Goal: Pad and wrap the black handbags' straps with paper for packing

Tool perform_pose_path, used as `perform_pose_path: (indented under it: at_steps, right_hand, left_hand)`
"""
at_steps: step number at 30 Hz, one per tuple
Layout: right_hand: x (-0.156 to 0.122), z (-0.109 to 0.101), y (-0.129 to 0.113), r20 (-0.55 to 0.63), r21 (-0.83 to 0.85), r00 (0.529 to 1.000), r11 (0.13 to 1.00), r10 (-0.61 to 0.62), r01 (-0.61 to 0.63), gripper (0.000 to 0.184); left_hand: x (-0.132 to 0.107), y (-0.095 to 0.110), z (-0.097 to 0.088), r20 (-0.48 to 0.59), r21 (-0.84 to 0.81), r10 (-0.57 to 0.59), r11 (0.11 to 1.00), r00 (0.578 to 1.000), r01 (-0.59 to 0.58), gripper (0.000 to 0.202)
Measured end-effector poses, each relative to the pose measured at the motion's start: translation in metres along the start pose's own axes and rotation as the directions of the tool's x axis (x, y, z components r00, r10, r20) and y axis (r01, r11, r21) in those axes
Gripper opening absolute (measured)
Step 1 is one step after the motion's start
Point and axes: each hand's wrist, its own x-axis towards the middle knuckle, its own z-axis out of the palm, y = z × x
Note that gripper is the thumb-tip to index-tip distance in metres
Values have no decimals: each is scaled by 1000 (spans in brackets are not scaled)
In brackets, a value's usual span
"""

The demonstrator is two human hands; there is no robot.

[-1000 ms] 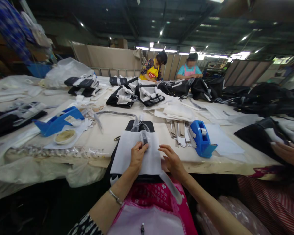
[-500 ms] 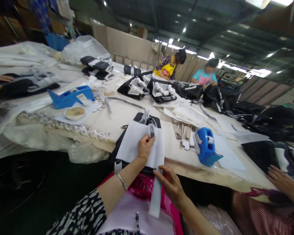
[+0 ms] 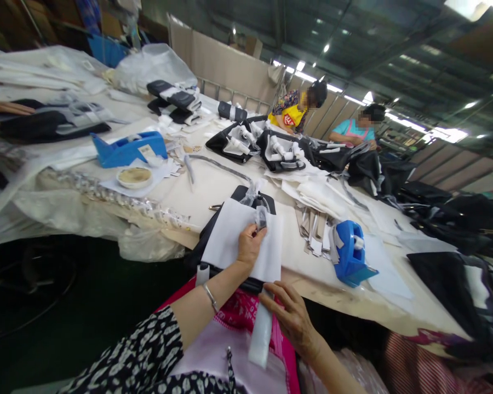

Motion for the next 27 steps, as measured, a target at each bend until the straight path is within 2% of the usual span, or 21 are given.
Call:
perform_pose_path:
  at_steps: [5, 9, 10, 11, 13, 15, 16, 18, 21, 27]
  right_hand:
    - [11, 11, 4, -60, 33, 997, 998, 51, -49, 42]
    - [20, 28, 6, -93, 174, 973, 966, 211, -193, 31]
    - [22, 32, 5, -100, 245, 950, 933, 296, -264, 28]
    - [24, 36, 4, -104, 331, 908, 875, 406, -353, 25]
    - [30, 42, 3, -75, 522, 763, 677, 642, -518, 21]
    - [37, 44, 1, 5, 691, 624, 449, 781, -567, 20]
    - [41, 44, 1, 41, 756, 586, 358, 809, -547, 21]
    - [48, 41, 0, 86, 841, 547, 233, 833, -488, 23]
    - [57, 37, -2, 131, 888, 488, 117, 863, -445, 26]
    - [66, 36, -2, 172, 895, 408, 30, 897, -444, 26]
  left_hand:
    - [-2, 3, -3, 3, -20, 14, 1000, 1000, -14, 19]
    - [-3, 7, -8, 53, -44, 14, 999, 998, -12, 17]
    - [-3, 8, -9, 73, -52, 1, 999, 997, 2, 17]
    - [-4, 9, -10, 96, -63, -16, 998, 995, 22, 18]
    - [-5, 10, -11, 151, -93, -57, 993, 987, 72, 21]
    - [-6, 12, -11, 218, -124, -106, 983, 970, 136, 24]
    - [-8, 13, -11, 252, -138, -133, 975, 958, 172, 26]
    - [-11, 18, -12, 314, -162, -180, 957, 932, 240, 30]
    - [-14, 26, -14, 366, -200, -226, 928, 903, 314, 38]
    - [-18, 34, -20, 392, -262, -297, 871, 871, 415, 48]
